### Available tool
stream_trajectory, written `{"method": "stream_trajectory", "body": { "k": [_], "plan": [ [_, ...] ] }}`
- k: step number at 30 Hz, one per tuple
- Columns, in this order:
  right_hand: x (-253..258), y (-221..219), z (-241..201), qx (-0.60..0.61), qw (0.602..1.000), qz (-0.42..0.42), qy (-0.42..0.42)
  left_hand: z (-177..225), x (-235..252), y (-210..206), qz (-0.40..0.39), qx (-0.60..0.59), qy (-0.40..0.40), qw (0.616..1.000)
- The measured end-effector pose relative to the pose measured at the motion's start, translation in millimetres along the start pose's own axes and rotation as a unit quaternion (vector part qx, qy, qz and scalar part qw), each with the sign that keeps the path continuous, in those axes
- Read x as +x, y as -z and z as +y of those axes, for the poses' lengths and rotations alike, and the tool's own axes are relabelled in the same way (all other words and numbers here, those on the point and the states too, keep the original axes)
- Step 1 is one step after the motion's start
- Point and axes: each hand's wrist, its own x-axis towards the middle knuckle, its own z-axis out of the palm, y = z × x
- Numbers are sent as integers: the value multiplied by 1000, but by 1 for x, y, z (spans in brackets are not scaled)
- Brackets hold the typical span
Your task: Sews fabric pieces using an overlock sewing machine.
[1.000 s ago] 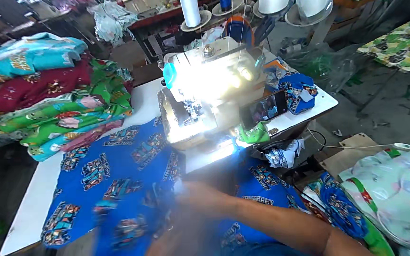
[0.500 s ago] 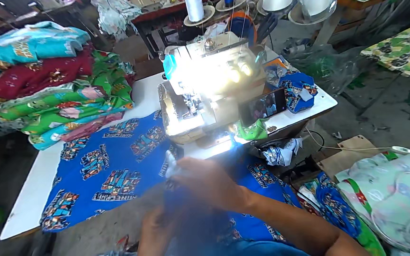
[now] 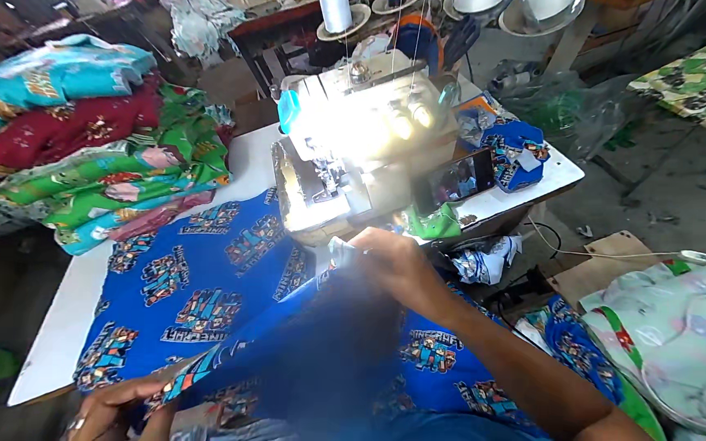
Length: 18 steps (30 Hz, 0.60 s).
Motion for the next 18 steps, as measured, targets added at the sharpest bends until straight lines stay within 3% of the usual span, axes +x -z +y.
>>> {"method": "stream_trajectory", "body": {
  "k": [4, 8, 14, 18],
  "plan": [
    [-2, -1, 6, 9, 1000, -22, 14, -1, 4, 7, 22, -4, -22, 1000],
    [-3, -5, 6, -58, 996, -4, 69, 1, 5, 11, 17, 31, -23, 999],
    [-1, 5, 7, -36, 999, -3, 13, 4, 6, 22, 38, 69, 4, 997],
    [-1, 9, 9, -88, 995, -5, 51, -8, 3, 36, 35, 72, 2, 997]
  ]
}}
